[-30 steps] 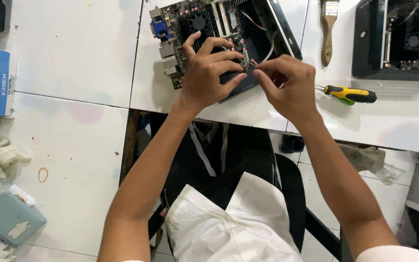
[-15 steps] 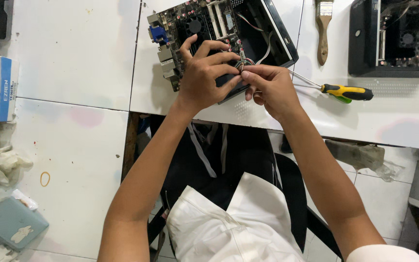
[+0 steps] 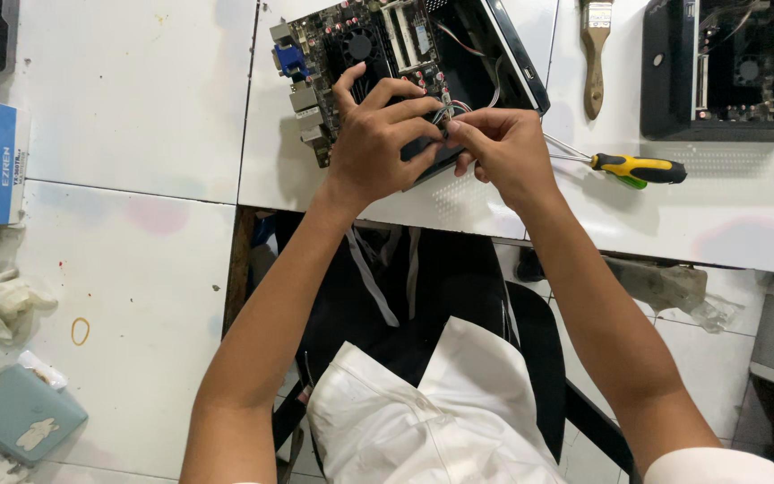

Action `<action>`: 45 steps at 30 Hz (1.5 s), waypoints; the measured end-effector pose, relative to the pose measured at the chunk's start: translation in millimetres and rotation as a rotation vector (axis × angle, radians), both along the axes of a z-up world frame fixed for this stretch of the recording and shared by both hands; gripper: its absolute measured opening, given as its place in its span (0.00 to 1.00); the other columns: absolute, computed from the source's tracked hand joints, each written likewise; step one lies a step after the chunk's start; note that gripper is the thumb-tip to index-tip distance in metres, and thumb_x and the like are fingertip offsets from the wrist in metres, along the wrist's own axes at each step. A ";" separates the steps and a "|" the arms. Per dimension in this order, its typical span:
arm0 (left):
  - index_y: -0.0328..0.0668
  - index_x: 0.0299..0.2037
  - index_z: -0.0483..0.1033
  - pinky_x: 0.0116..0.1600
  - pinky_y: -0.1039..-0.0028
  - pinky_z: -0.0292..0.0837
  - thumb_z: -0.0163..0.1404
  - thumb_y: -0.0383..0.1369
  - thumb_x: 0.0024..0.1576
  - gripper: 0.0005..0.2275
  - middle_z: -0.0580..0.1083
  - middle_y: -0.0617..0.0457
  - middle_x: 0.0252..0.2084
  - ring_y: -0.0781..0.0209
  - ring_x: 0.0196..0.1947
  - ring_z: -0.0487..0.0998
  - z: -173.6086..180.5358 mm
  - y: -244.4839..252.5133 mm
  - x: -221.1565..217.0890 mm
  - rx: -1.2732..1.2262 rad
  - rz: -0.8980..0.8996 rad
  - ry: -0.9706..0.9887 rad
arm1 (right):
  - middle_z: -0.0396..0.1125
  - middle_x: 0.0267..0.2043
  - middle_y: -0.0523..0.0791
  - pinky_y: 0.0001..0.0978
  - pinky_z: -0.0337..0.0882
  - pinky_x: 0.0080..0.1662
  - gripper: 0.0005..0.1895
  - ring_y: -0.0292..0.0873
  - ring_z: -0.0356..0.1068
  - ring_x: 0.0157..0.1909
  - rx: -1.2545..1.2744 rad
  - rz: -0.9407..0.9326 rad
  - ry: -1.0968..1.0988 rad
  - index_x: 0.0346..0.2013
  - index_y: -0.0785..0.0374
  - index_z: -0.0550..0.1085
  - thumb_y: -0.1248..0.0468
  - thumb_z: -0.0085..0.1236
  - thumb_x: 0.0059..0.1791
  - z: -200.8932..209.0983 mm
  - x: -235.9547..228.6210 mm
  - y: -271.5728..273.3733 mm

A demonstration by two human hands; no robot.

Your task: The person connects a multi-wire cable to a motherboard, then places the motherboard into a small computer case and secures it with a screwdriver. The person handles the motherboard, wires, and case throughout the process.

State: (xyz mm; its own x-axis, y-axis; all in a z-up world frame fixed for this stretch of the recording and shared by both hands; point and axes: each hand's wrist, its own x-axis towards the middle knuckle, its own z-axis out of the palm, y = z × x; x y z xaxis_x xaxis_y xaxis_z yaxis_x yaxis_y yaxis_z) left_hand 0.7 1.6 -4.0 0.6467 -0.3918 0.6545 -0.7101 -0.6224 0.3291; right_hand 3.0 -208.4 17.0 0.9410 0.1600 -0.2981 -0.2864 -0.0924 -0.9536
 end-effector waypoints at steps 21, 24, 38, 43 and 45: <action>0.42 0.53 0.85 0.54 0.58 0.61 0.66 0.33 0.58 0.14 0.82 0.54 0.53 0.52 0.58 0.74 2.1 8.7 8.8 0.179 0.013 0.019 | 0.77 0.30 0.48 0.20 0.71 0.24 0.03 0.41 0.82 0.30 0.016 -0.132 -0.309 0.39 0.67 0.83 0.70 0.65 0.56 -24.4 -11.3 15.2; 0.42 0.52 0.85 0.54 0.59 0.60 0.66 0.32 0.59 0.13 0.83 0.55 0.52 0.53 0.58 0.75 -1.7 8.3 9.4 0.139 0.010 0.002 | 0.74 0.26 0.46 0.19 0.66 0.21 0.03 0.36 0.76 0.26 -0.013 -0.164 -0.312 0.37 0.66 0.84 0.68 0.68 0.55 -21.9 -11.7 17.5; 0.38 0.51 0.86 0.55 0.59 0.61 0.67 0.32 0.58 0.13 0.84 0.52 0.51 0.53 0.58 0.75 -9.9 8.6 11.2 0.114 0.020 -0.013 | 0.75 0.24 0.46 0.20 0.68 0.25 0.05 0.34 0.72 0.23 -0.115 -0.171 -0.376 0.37 0.65 0.85 0.67 0.68 0.55 -16.6 -12.4 26.0; 0.39 0.51 0.87 0.55 0.58 0.61 0.67 0.31 0.58 0.13 0.84 0.51 0.51 0.53 0.58 0.75 -13.7 8.5 12.6 0.099 0.013 -0.013 | 0.75 0.24 0.47 0.21 0.64 0.18 0.05 0.35 0.74 0.23 -0.113 -0.174 -0.362 0.36 0.67 0.84 0.68 0.68 0.55 -15.4 -10.9 25.5; 0.39 0.50 0.86 0.54 0.59 0.61 0.67 0.31 0.58 0.12 0.84 0.53 0.50 0.54 0.57 0.74 -11.8 8.0 12.4 0.094 0.019 -0.025 | 0.74 0.23 0.47 0.20 0.64 0.19 0.06 0.34 0.73 0.21 -0.070 -0.165 -0.283 0.36 0.66 0.84 0.65 0.69 0.54 -18.0 -7.5 22.7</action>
